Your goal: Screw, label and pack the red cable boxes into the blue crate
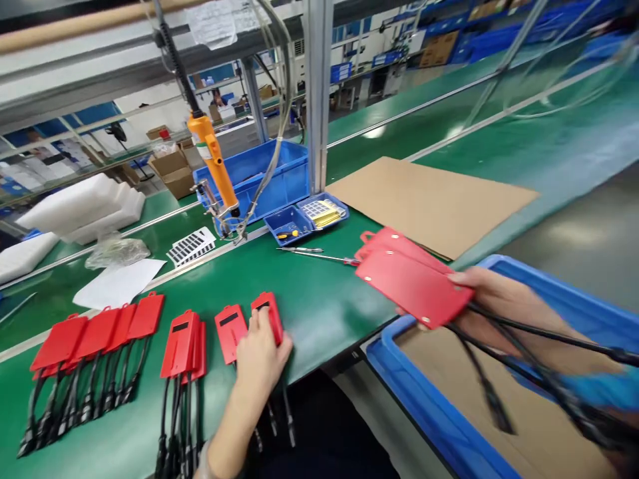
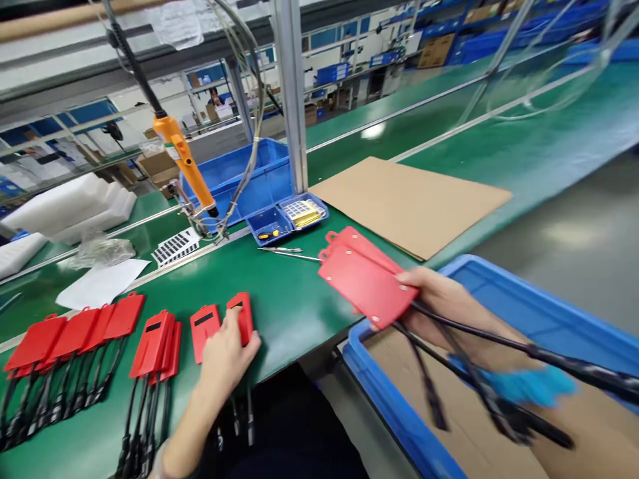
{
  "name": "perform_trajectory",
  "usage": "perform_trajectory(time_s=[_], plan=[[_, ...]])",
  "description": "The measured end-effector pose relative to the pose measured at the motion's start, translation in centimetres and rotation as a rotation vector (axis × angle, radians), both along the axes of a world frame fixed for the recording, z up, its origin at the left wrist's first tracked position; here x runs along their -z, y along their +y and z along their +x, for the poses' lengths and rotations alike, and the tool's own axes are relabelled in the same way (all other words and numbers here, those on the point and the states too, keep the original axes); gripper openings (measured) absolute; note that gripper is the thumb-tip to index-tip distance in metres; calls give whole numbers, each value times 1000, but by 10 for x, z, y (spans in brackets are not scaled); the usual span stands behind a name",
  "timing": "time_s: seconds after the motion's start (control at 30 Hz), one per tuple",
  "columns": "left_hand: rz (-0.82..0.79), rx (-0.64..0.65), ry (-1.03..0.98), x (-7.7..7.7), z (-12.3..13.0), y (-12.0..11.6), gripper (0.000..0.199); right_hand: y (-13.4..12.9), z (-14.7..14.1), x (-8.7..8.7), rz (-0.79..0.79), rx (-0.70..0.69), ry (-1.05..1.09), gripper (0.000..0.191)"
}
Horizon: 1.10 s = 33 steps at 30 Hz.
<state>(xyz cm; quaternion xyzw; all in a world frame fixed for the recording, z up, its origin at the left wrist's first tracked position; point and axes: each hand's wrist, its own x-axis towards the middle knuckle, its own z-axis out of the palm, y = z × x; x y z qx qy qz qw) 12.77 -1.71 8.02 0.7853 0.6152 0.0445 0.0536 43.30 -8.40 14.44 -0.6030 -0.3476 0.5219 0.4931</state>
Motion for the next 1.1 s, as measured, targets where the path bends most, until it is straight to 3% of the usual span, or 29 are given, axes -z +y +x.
perform_trajectory(time_s=[0.07,0.17,0.23,0.3,0.43,0.6,0.7,0.83,0.9,0.97,1.03,1.1], plan=[[-71,-34,-125,-4,-17,2,55,-42,28,2,-157,219,168,53],[-145,-128,-428,-1,-43,11,63,-93,45,27,-399,394,167,72],[-235,-175,-726,3,-52,17,72,-112,41,55,-448,370,135,71],[-338,-200,-997,4,-51,20,82,-118,30,85,-390,314,110,63],[-504,-206,-1276,-13,-27,8,91,-116,21,126,-328,164,-18,55],[-759,-224,-1422,-31,6,-16,85,-118,57,139,-264,153,-250,51],[-944,-221,-1474,-27,22,-27,80,-117,68,145,-156,102,-524,52],[-1110,-169,-1510,-20,45,-42,73,-109,53,137,-98,177,-760,52],[-1146,-122,-1521,-20,54,-48,71,-108,39,129,-37,78,-898,40],[-1170,-79,-1534,-22,59,-52,71,-111,23,130,21,-158,-1089,27],[-1179,-66,-1538,-24,59,-55,72,-116,7,141,27,-321,-1301,35],[-1178,-77,-1532,-25,57,-55,73,-123,-5,156,-9,-312,-1459,51]])
